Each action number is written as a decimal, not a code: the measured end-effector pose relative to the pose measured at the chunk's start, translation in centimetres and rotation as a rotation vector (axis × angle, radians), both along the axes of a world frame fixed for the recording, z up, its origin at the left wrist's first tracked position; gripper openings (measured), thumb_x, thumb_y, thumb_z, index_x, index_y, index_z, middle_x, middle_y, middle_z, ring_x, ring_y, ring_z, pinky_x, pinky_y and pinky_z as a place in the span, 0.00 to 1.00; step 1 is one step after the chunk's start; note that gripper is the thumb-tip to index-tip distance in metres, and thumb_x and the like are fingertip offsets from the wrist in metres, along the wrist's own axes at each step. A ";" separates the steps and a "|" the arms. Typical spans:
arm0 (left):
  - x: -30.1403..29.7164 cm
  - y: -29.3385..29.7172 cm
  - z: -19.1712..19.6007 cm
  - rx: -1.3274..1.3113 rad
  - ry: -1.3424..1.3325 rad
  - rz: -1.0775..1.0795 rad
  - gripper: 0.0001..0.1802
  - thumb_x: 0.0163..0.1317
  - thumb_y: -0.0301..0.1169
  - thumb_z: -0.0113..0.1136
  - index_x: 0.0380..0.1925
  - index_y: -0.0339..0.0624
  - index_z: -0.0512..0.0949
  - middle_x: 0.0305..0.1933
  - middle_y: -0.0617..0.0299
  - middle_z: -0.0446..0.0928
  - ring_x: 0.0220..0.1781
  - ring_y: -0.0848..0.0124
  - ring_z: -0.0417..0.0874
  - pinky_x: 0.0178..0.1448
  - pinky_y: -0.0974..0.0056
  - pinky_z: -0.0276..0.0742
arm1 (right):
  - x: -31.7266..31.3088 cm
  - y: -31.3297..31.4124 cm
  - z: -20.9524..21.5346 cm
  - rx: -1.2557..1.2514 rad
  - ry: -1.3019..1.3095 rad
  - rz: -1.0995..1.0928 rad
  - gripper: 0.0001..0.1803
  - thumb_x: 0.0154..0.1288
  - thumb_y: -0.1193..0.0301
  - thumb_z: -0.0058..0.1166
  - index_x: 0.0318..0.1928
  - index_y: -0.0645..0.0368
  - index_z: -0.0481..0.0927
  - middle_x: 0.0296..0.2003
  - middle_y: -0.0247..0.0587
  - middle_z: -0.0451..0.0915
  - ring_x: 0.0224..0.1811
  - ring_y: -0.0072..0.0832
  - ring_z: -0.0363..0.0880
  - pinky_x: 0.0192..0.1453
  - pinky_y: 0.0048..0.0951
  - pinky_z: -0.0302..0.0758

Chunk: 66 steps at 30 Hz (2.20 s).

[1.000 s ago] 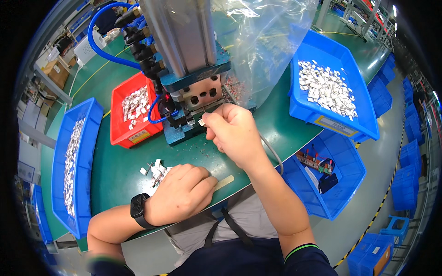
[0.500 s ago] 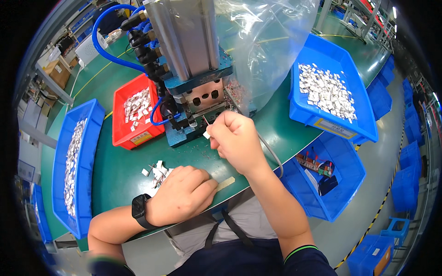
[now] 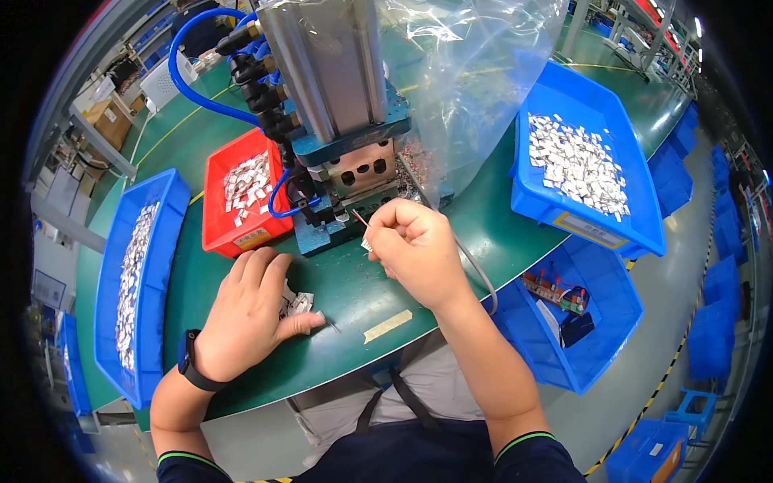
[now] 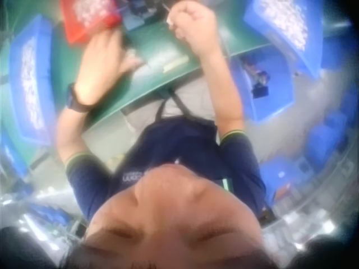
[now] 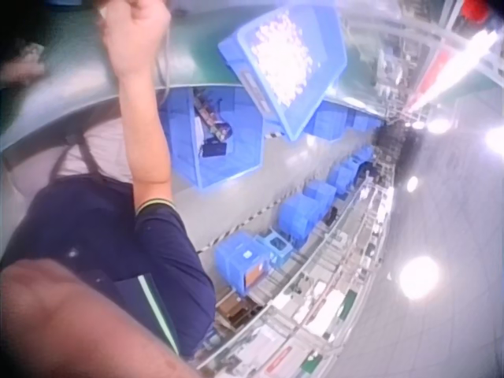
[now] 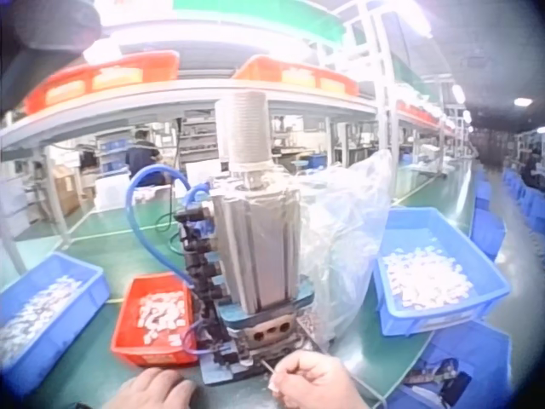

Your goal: The person repeatedly picks small white rectangular components and thin wires from a green work surface, inserts them into a vertical press-like machine, and then removes the assembled units. The person places the finished components into a red bin and continues the cycle with new parts from the table.

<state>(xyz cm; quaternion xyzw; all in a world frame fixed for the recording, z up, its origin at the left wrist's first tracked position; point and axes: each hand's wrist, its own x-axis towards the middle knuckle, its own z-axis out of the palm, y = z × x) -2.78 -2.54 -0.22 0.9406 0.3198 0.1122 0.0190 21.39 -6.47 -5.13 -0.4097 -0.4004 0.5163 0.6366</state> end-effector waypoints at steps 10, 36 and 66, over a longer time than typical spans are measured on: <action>0.4 -0.6 -2.7 -0.071 -0.204 -0.094 0.33 0.51 0.40 0.71 0.52 0.30 0.71 0.55 0.43 0.69 0.58 0.46 0.72 0.62 0.50 0.69 | -0.5 -0.1 0.6 0.059 -0.052 0.076 0.03 0.64 0.76 0.58 0.36 0.64 0.79 0.28 0.31 0.79 0.26 0.12 0.74 0.27 0.15 0.68; 0.4 -0.7 -3.9 -0.103 -0.321 -0.138 0.20 0.48 0.28 0.71 0.42 0.37 0.77 0.44 0.51 0.72 0.47 0.53 0.72 0.53 0.55 0.68 | 1.2 -10.8 10.6 0.434 0.084 -0.090 0.10 0.56 0.81 0.63 0.33 0.62 0.73 0.27 0.42 0.77 0.24 0.29 0.77 0.29 0.32 0.77; -0.4 -0.3 -4.7 -0.113 -0.416 -0.165 0.14 0.54 0.26 0.68 0.37 0.39 0.72 0.38 0.54 0.72 0.40 0.55 0.72 0.47 0.57 0.67 | -6.4 -15.9 13.1 0.427 0.957 0.383 0.08 0.64 0.84 0.48 0.36 0.60 0.64 0.25 0.46 0.69 0.22 0.32 0.66 0.49 0.57 0.82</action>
